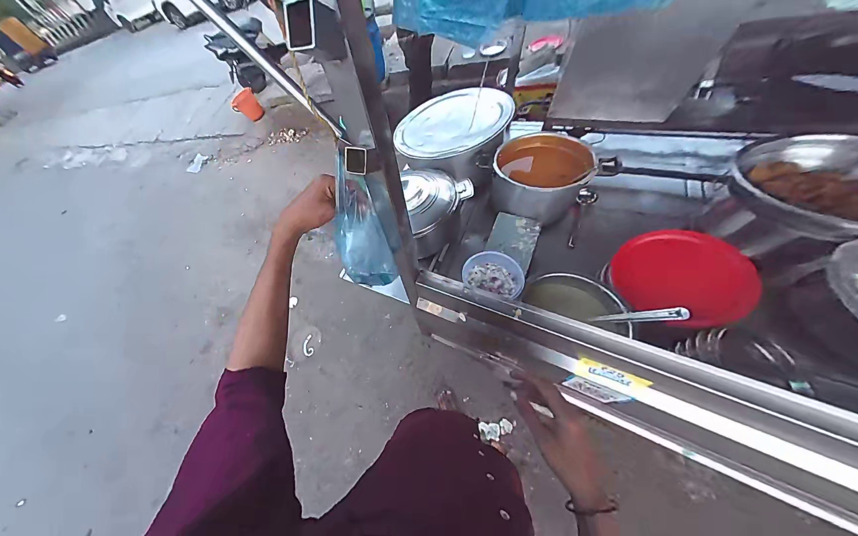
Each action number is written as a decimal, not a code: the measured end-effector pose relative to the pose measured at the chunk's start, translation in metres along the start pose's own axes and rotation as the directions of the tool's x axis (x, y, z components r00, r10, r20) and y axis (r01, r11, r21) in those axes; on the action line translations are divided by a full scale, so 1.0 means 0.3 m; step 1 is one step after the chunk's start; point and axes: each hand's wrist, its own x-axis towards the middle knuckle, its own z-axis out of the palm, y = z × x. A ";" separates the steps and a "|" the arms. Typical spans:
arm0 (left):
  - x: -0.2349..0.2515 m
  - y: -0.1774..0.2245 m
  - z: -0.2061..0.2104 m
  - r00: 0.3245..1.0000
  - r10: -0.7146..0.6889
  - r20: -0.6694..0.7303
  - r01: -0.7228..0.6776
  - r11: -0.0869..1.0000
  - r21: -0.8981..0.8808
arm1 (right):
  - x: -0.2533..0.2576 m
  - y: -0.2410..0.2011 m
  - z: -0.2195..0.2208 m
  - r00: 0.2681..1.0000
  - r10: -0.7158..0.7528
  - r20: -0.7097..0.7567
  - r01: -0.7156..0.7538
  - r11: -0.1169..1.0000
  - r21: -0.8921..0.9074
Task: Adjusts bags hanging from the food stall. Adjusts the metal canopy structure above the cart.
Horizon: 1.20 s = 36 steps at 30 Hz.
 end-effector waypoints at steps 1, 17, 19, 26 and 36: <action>-0.005 -0.005 -0.015 0.995 -0.065 0.080 0.063 0.998 0.025 | -0.007 0.008 0.012 1.000 0.000 0.009 0.000 1.000 0.008; -0.084 -0.121 -0.093 0.979 0.060 -0.197 -0.110 0.961 -0.254 | -0.001 -0.063 0.156 0.993 0.113 0.026 -0.115 0.992 0.053; -0.092 -0.164 -0.121 0.982 0.109 -0.153 -0.151 0.941 -0.303 | 0.058 -0.090 0.224 0.993 0.117 -0.017 -0.115 0.990 0.084; -0.078 -0.342 -0.477 0.909 0.284 -0.306 -0.346 0.922 -0.171 | 0.345 -0.400 0.623 0.912 -0.010 -0.411 0.018 1.000 0.017; 0.036 -0.358 -1.164 0.204 0.724 -0.659 -0.555 0.640 0.531 | 0.748 -1.036 0.835 0.566 -0.641 -0.518 0.285 0.742 -0.607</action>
